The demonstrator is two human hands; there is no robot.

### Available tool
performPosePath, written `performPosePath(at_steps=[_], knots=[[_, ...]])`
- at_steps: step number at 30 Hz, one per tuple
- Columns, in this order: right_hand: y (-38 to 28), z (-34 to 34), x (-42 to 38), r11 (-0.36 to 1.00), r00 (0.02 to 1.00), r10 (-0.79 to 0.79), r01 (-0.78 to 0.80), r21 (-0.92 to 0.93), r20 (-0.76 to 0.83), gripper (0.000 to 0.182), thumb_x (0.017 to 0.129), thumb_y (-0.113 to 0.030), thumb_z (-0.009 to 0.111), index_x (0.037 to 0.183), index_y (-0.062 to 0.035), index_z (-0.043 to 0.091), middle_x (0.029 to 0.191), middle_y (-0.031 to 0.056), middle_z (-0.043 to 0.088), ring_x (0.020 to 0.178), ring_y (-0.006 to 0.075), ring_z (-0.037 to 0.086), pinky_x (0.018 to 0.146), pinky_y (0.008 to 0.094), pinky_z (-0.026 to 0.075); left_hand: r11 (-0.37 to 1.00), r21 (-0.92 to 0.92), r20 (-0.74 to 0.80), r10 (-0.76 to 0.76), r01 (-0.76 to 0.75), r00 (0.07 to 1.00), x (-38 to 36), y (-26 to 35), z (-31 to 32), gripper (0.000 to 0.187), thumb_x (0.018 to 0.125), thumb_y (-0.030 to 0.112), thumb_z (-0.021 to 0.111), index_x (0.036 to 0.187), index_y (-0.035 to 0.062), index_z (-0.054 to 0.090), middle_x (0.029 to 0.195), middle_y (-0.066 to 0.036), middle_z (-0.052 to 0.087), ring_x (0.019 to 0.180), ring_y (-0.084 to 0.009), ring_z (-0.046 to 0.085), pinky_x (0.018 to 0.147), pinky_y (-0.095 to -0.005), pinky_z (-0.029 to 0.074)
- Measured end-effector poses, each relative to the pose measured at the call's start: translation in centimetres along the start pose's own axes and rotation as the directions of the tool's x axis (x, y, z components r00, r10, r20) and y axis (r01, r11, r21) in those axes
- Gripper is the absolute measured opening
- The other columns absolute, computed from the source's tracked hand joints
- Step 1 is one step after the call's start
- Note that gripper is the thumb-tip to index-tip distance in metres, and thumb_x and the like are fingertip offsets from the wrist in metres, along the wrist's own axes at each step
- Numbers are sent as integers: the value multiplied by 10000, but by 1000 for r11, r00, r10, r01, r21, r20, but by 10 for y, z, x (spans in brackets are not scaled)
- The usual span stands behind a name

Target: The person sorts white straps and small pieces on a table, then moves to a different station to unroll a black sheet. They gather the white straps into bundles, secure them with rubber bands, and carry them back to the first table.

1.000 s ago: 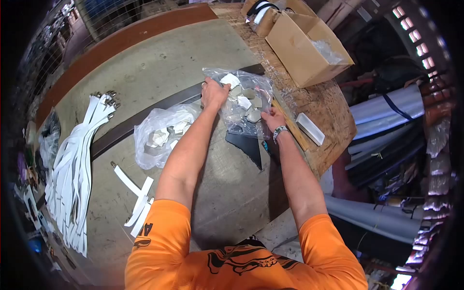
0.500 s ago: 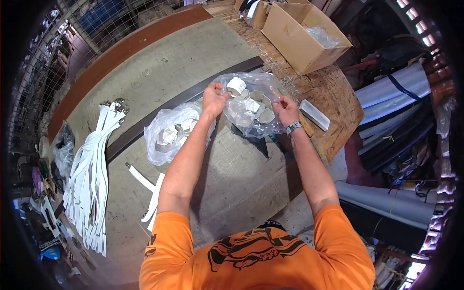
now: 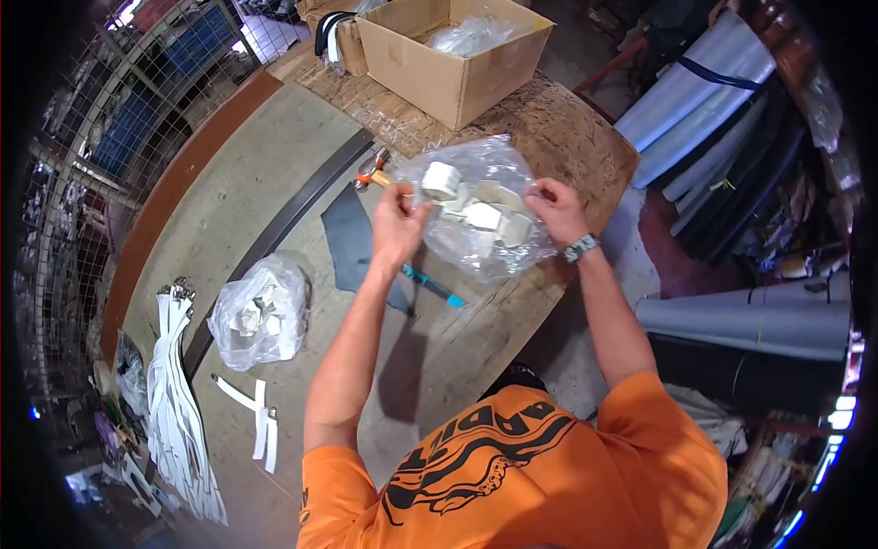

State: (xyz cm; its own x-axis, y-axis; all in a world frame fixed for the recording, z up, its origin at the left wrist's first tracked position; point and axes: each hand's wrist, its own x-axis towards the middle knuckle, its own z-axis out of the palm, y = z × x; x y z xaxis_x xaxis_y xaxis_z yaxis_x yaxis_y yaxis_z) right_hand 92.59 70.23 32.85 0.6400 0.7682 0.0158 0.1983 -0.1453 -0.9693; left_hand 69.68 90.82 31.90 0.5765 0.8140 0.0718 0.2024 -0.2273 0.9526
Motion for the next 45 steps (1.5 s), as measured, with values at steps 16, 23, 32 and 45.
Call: performPosePath(at_steps=[16,23,32,45], knots=[[192,-251,201,987,976,-36,1,-163,-213,217,908,-120,701,1099,-17,688,922,67,731,854,141,683,785,300,541,973,11,142,-231,231,963,171,-26,310,439,819,130,780,1207,-16,637,861,-86,692,774,-180,659,727,-327,533],[246,-289,221,858,988,-14,-69,-509,-156,397,891,-186,718,1242,-17,639,1130,167,724,1037,289,702,910,375,537,690,594,679,-152,-415,719,112,55,232,843,677,289,895,1425,115,548,1351,-170,623,1329,-355,539,1136,-530,388],[195,-264,138,930,908,-81,-79,-358,-410,413,934,-127,695,1315,3,605,1278,182,617,1151,312,637,974,376,512,399,575,787,-35,-714,616,77,-18,206,470,818,172,700,1283,195,629,1241,-61,624,1269,-256,551,1144,-461,331],[125,-142,38,947,998,62,-65,-316,-21,316,933,-134,676,1230,-29,658,1102,124,687,962,244,679,846,375,539,220,484,871,-24,-847,491,57,-7,220,299,965,233,548,1244,217,652,1267,-18,647,1247,-212,571,1097,-403,353]])
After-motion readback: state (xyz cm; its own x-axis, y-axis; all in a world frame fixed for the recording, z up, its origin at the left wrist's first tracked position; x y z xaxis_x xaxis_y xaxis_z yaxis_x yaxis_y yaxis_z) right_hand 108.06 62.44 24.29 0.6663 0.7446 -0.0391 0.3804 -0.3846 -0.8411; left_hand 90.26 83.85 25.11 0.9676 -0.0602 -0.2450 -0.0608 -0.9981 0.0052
